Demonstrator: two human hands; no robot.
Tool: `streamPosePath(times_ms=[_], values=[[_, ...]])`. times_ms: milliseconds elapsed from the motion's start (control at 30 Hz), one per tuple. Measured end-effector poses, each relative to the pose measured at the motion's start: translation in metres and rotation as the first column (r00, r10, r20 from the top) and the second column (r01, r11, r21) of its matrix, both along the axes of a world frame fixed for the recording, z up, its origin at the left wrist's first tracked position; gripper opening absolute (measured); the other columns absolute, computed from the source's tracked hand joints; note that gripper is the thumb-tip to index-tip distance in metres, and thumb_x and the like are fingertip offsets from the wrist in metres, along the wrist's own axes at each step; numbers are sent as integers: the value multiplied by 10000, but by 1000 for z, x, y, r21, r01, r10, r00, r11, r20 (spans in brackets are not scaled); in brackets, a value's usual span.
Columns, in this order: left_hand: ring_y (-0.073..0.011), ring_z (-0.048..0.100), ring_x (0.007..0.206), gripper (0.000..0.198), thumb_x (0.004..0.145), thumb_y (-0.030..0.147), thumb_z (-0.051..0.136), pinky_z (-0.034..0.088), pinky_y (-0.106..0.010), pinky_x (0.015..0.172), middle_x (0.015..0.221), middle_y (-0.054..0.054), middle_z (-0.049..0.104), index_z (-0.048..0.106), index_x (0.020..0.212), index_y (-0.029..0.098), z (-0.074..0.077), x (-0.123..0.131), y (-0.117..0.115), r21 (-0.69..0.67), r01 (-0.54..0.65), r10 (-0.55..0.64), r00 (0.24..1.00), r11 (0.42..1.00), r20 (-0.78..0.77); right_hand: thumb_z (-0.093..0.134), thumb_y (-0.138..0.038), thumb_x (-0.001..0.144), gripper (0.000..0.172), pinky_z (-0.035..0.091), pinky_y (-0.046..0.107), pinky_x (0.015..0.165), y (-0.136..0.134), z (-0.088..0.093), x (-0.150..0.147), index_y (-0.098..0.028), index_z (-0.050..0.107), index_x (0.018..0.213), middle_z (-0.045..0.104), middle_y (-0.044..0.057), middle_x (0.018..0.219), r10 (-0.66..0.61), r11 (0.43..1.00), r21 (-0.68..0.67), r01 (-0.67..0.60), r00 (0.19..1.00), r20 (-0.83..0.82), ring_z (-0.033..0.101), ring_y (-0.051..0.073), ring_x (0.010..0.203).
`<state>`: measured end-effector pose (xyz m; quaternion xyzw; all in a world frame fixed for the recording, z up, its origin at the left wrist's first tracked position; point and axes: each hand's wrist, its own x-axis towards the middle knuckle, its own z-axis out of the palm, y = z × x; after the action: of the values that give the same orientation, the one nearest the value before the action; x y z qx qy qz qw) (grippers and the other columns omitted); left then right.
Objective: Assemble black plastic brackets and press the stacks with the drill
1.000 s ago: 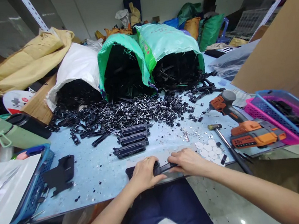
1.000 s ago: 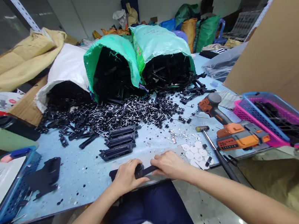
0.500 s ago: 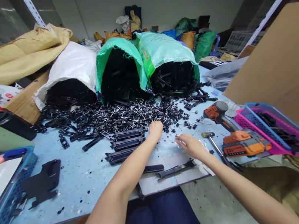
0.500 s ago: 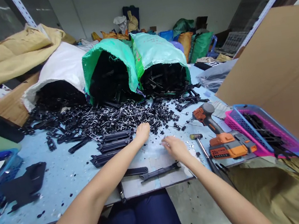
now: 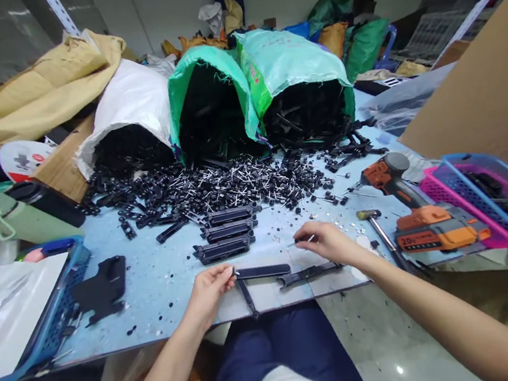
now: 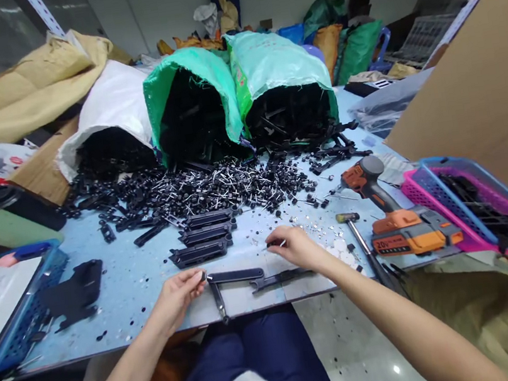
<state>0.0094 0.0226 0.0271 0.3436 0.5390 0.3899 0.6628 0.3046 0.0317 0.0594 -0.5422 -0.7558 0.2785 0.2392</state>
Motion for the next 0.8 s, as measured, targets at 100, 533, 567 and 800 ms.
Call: streamPosePath(times_ms=[100, 533, 567, 800], values=[[-74, 507, 520, 354, 517, 359, 743, 402, -191, 536, 598, -14, 613, 636, 750, 115, -1, 6, -5, 50, -33, 34, 999, 998, -37, 590, -208, 742, 100, 451, 220, 640, -12, 5, -20, -166, 634, 822, 629, 33, 780, 74, 991, -114, -77, 997, -29, 586, 130, 693], [-103, 507, 560, 292, 616, 370, 622, 404, -213, 474, 900, -66, 640, 691, 813, 167, -8, 11, 3, 239, 164, -60, 919, 957, -389, 531, -82, 730, 144, 356, 219, 563, -11, 20, -54, -166, 647, 714, 604, 45, 730, 345, 933, -94, -348, 787, 512, 569, 146, 632], [-96, 498, 530, 307, 626, 383, 611, 386, -205, 437, 891, -72, 646, 690, 820, 159, -10, 12, 2, 171, 174, -103, 927, 970, -361, 531, -80, 730, 144, 355, 220, 562, -9, 19, -55, -164, 647, 712, 607, 47, 726, 351, 929, -92, -358, 776, 524, 571, 149, 633], [-88, 503, 513, 415, 646, 457, 602, 404, -190, 424, 716, -63, 630, 664, 868, 111, -12, 7, 0, -24, 191, -192, 970, 981, -149, 560, -104, 738, 122, 382, 223, 617, -4, 18, -51, -174, 651, 777, 632, 45, 767, 378, 921, -109, -373, 796, 473, 585, 170, 725]])
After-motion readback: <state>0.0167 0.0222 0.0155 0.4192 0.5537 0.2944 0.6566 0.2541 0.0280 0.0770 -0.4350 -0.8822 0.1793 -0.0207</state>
